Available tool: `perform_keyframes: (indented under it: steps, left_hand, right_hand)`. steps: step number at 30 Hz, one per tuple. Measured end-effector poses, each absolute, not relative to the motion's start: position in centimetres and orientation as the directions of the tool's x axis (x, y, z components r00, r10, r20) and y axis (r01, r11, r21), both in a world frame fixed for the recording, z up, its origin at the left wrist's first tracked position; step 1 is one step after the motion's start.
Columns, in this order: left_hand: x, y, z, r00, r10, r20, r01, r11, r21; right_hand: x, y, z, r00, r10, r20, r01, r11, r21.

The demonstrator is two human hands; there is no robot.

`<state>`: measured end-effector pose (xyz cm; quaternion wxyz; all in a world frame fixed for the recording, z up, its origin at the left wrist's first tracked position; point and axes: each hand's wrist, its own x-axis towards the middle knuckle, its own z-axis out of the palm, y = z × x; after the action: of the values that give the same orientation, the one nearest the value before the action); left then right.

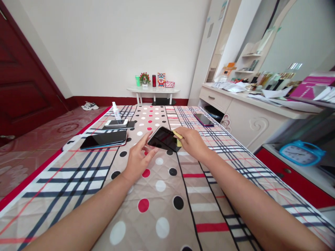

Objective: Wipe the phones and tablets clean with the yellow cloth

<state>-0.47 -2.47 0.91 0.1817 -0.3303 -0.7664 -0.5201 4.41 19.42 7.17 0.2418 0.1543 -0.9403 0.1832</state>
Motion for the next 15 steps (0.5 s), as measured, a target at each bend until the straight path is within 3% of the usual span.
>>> perform_keyframes:
  steps: [3, 8, 11, 15]
  left_hand:
    - [-0.4, -2.5, 0.9, -0.687, 0.304, 0.661, 0.726, 0.243, 0.643]
    - [-0.7, -2.3, 0.7, -0.624, 0.410, 0.665, 0.778, 0.254, 0.574]
    - [-0.7, -2.3, 0.8, -0.650, 0.391, 0.652, 0.759, 0.298, 0.579]
    - [-0.5, -2.3, 0.8, -0.709, 0.316, 0.630, 0.703, 0.388, 0.597]
  right_hand:
    - [4.7, 19.2, 7.5, -0.864, -0.235, 0.445, -0.310, 0.945, -0.102]
    - [5.1, 17.7, 7.1, -0.899, -0.279, 0.336, -0.281, 0.959, 0.044]
    - [5.2, 17.1, 6.9, -0.900, -0.273, 0.339, -0.264, 0.962, 0.072]
    - [5.1, 17.8, 6.3, -0.879, -0.276, 0.389, -0.301, 0.954, -0.003]
